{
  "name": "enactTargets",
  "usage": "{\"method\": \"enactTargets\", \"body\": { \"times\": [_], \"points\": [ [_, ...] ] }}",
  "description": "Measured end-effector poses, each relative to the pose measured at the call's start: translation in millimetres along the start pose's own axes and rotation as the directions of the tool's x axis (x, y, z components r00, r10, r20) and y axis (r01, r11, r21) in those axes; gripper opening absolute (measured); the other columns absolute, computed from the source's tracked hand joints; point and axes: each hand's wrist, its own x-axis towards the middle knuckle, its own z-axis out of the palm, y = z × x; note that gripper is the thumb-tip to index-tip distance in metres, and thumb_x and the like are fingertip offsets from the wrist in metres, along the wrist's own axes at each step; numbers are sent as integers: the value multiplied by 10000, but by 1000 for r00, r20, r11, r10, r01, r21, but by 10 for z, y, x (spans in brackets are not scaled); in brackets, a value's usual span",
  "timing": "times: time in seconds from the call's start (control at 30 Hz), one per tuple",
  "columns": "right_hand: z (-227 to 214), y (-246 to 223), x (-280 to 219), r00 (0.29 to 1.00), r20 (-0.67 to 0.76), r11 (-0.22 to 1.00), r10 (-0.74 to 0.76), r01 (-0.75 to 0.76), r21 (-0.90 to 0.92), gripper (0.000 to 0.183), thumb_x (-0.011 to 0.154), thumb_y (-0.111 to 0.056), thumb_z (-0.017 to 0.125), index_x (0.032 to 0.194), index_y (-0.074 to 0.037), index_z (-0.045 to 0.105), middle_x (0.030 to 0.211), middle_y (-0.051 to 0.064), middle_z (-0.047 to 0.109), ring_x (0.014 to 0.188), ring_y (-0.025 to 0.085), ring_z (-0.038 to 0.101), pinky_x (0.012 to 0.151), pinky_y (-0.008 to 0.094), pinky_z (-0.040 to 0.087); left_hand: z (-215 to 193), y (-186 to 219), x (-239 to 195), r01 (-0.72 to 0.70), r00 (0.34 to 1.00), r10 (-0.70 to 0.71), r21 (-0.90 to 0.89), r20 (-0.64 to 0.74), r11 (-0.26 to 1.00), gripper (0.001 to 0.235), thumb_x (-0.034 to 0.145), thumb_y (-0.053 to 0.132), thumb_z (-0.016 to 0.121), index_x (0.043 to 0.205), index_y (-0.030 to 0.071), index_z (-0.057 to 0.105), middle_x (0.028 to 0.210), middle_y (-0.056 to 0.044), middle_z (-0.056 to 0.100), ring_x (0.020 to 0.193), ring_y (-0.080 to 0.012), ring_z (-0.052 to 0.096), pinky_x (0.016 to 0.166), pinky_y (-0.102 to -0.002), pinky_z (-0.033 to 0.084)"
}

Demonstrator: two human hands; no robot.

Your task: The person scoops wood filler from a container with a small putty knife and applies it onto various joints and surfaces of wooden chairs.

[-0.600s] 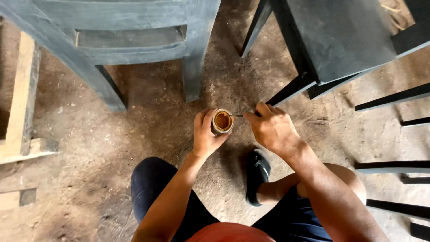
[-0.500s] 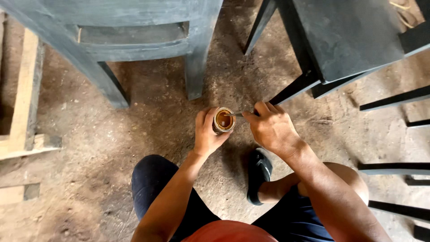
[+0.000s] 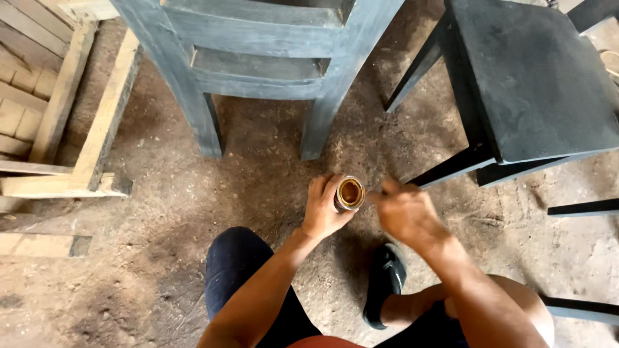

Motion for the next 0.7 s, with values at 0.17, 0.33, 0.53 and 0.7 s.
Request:
{"method": "enactTargets", "body": {
  "times": [0.17, 0.33, 0.53, 0.7],
  "points": [
    [25, 29, 53, 951, -287, 991, -115, 89, -102, 282, 852, -22, 648, 1110, -106, 727, 881, 108, 598, 623, 227, 648, 539, 355, 561, -14, -22, -11, -26, 1000, 27, 22, -15, 999, 860, 624, 194, 946, 1366, 71, 529, 1304, -169, 556, 1174, -358, 550, 1010, -507, 445],
    [44, -138, 44, 922, -330, 927, -204, 74, -368, 348, 708, -48, 681, 1051, -89, 719, 969, 147, 631, 797, 262, 713, 711, 366, 613, -5, 48, 28, -85, 996, 86, 30, -29, 996, 826, 652, 229, 962, 1339, 81, 528, 1285, -165, 554, 1169, -354, 551, 998, -513, 443],
    [-421, 210, -355, 926, -364, 990, -104, 63, -123, 256, 753, -142, 675, 1000, -92, 722, 908, 119, 681, 616, 190, 682, 482, 353, 541, 58, 133, 70, 10, 1000, -8, 71, -20, 997, 854, 637, 267, 952, 1345, 26, 539, 1238, -161, 622, 1148, -384, 570, 1050, -577, 426],
    [-225, 361, -196, 991, -130, 995, -41, 53, 86, 210, 847, -209, 629, 1004, -92, 706, 824, 104, 684, 648, 222, 671, 481, 387, 501, 192, 292, 86, 213, 977, -213, 1, -9, 977, 830, 630, 282, 946, 1319, 28, 559, 1149, -157, 606, 1062, -323, 624, 917, -418, 506]
  ]
}}
